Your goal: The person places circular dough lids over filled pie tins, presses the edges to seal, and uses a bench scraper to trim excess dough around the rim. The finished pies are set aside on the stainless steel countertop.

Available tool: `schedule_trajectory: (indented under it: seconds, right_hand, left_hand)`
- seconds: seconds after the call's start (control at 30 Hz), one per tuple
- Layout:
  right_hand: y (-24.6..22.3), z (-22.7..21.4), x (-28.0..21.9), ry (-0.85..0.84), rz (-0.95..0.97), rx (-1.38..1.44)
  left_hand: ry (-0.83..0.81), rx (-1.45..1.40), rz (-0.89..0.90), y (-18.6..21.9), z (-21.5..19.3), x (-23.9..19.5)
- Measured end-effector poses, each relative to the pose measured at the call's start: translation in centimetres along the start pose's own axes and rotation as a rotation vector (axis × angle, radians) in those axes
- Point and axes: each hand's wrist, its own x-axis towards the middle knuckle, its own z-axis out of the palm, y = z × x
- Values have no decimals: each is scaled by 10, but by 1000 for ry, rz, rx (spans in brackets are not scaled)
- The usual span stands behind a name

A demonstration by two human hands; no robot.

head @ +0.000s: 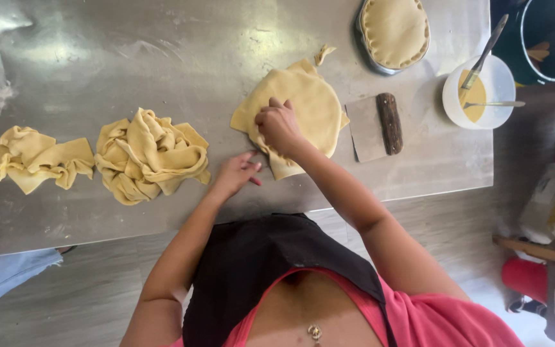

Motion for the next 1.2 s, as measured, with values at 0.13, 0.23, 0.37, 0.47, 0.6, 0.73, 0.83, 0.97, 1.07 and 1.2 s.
schedule_trajectory:
  seconds: [0.13,0.23,0.37,0.47,0.6,0.73,0.83,0.97,1.07,1.2]
  right_hand:
    - [-16,19,4,12,-94,68]
    - [-26,11,-7,-141,-167,79]
    - [-24,-18,-29,-81,-367,-133]
    - [-20,-36,-33,-113,-391,-180]
    - [-28,-35,-24,-67,-467,-179]
    - [-33,-30,-14,-136,-464,-269]
    - [-33,-26,-2,-256,-357,-156]
    - [-36,-3,16,3,-399,-135]
    - [-34,17,27,-104,-383,-195]
    - [-3,4,4,-206,-370,-210]
  left_hand:
    - [-272,-365,-44,-14,6,7]
    - [-320,-414,-99,-5,22,3]
    - [-492,-370,-119,16,58,14]
    - [-496,-86,-119,26,58,15]
    - [-465,-100,-125,15,20,-22]
    - [-221,-174,-79,-2,-18,-55]
    - [-43,-145,-95,-13,-35,-61]
    - [-56,-190,-63,-29,-25,-39]
    - [-110,-284,113,-24,-4,-11]
    - [-246,-431,106,4,49,5]
